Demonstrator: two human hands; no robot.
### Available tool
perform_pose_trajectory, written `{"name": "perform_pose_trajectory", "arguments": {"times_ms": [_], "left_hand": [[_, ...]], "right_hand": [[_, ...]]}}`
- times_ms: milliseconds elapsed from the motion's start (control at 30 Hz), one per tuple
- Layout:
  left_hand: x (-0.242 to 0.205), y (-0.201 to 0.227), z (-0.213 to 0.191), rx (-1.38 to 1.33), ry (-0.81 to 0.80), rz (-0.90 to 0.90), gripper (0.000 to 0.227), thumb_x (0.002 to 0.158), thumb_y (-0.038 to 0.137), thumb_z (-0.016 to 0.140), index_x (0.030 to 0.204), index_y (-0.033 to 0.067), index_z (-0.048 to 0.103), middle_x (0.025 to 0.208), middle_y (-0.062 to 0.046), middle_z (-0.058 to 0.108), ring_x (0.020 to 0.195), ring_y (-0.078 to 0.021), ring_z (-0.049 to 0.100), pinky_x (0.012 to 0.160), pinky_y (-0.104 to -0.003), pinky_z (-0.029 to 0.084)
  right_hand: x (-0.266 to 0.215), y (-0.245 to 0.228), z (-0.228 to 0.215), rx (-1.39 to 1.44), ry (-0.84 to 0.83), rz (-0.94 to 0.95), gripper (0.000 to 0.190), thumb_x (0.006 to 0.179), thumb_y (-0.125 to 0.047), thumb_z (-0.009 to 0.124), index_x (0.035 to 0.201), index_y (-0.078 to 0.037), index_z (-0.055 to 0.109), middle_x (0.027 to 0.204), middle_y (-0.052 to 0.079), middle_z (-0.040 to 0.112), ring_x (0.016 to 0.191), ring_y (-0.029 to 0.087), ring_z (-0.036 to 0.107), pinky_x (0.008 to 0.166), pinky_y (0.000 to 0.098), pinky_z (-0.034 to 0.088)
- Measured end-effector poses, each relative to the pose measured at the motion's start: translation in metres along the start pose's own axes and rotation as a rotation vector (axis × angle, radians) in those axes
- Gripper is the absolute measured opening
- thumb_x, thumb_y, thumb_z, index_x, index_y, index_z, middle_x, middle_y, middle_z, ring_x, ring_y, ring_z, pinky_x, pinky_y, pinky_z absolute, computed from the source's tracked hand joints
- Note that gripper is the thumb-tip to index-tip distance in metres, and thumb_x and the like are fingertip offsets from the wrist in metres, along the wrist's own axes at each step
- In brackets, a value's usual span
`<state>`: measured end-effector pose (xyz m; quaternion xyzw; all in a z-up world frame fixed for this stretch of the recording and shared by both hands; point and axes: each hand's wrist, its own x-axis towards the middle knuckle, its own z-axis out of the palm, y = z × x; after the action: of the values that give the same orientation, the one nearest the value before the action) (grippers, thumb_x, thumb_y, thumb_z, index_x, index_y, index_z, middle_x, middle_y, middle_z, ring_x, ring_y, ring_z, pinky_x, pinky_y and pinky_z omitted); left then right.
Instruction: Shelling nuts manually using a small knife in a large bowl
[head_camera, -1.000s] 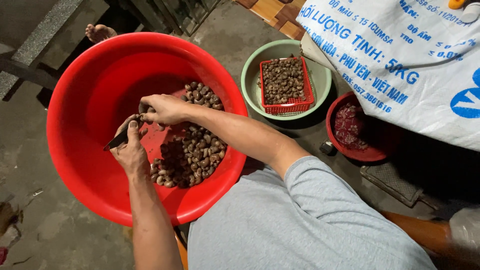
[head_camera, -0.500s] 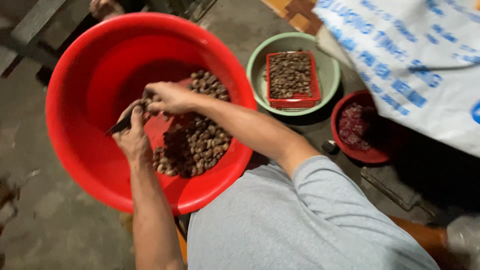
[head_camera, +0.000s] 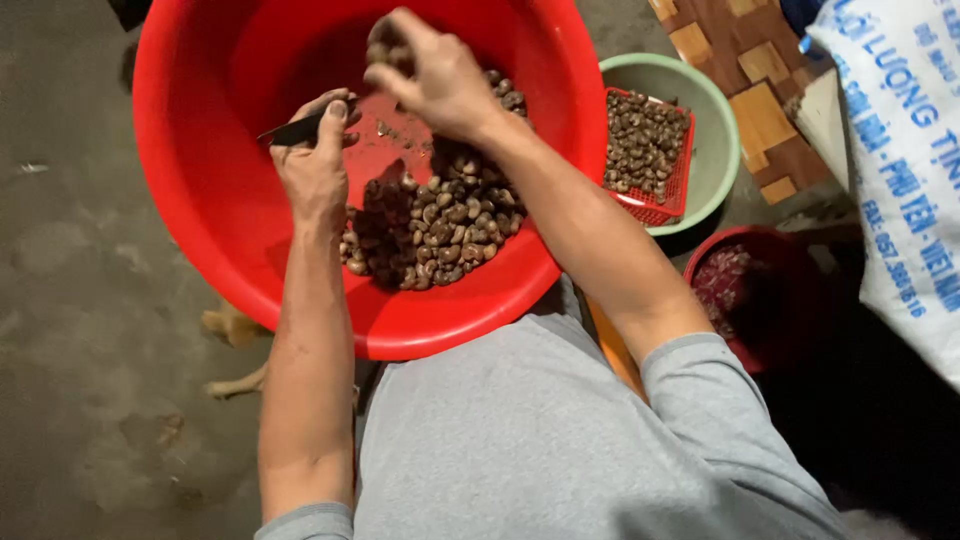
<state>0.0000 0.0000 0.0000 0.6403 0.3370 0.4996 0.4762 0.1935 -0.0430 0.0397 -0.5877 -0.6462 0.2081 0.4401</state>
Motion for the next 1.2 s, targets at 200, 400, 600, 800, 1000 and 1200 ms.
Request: {"name": "perform_pose_trajectory", "arguments": {"times_ms": [200, 400, 600, 800, 1000, 1200], "left_hand": [[0.006, -0.01, 0.0, -0.016, -0.025, -0.051, 0.021, 0.101, 0.018, 0.061, 0.112, 0.0064, 0.076, 0.1, -0.005, 0.078, 0.089, -0.0145, 0.076, 0.075, -0.025, 0.065], [0.002, -0.008, 0.003, -0.008, -0.058, -0.023, 0.026, 0.1, 0.023, 0.062, 0.113, 0.0045, 0.075, 0.099, -0.008, 0.081, 0.083, -0.019, 0.082, 0.068, -0.028, 0.066], [-0.001, -0.006, 0.003, 0.002, -0.105, -0.038, 0.017, 0.101, 0.02, 0.066, 0.113, 0.0118, 0.076, 0.09, -0.001, 0.079, 0.077, -0.0101, 0.075, 0.067, -0.023, 0.065], [0.001, -0.003, 0.005, -0.063, -0.112, -0.074, 0.014, 0.097, 0.02, 0.063, 0.097, 0.0106, 0.075, 0.084, 0.003, 0.073, 0.075, -0.0117, 0.076, 0.067, -0.024, 0.063], [-0.003, -0.012, 0.009, -0.025, -0.157, -0.015, 0.02, 0.1, 0.022, 0.063, 0.107, 0.008, 0.075, 0.085, 0.0, 0.075, 0.075, -0.0113, 0.072, 0.069, -0.026, 0.065], [0.003, -0.018, 0.01, -0.053, -0.188, 0.047, 0.018, 0.099, 0.018, 0.067, 0.105, 0.0049, 0.077, 0.094, 0.002, 0.075, 0.083, -0.0092, 0.072, 0.075, -0.026, 0.067]], "right_hand": [[-0.017, 0.014, -0.048, 0.113, 0.375, -0.277, 0.003, 0.1, -0.009, 0.071, 0.103, -0.007, 0.07, 0.095, 0.008, 0.074, 0.083, 0.022, 0.072, 0.073, 0.0319, 0.06], [-0.069, 0.041, -0.123, -0.017, 0.644, -0.498, 0.041, 0.109, 0.0, 0.063, 0.075, -0.007, 0.042, 0.062, 0.009, 0.044, 0.051, 0.018, 0.045, 0.052, 0.0394, 0.034], [-0.115, 0.106, -0.155, -0.232, 0.585, -0.23, 0.011, 0.113, -0.01, 0.063, 0.111, 0.0, 0.058, 0.095, 0.014, 0.06, 0.081, 0.022, 0.059, 0.068, 0.0369, 0.05], [-0.122, 0.163, -0.169, -0.307, 0.63, 0.089, 0.014, 0.105, -0.007, 0.072, 0.115, -0.004, 0.063, 0.084, 0.006, 0.059, 0.067, 0.015, 0.07, 0.054, 0.0288, 0.052], [-0.077, 0.008, -0.114, -0.126, 0.526, -0.362, 0.011, 0.109, 0.007, 0.055, 0.119, 0.003, 0.057, 0.1, 0.018, 0.055, 0.084, 0.029, 0.061, 0.076, 0.0385, 0.052], [-0.022, -0.017, -0.028, -0.62, -0.136, -0.05, 0.031, 0.092, -0.012, 0.068, 0.124, -0.01, 0.071, 0.108, 0.016, 0.075, 0.085, 0.036, 0.067, 0.063, 0.0475, 0.053]]}}
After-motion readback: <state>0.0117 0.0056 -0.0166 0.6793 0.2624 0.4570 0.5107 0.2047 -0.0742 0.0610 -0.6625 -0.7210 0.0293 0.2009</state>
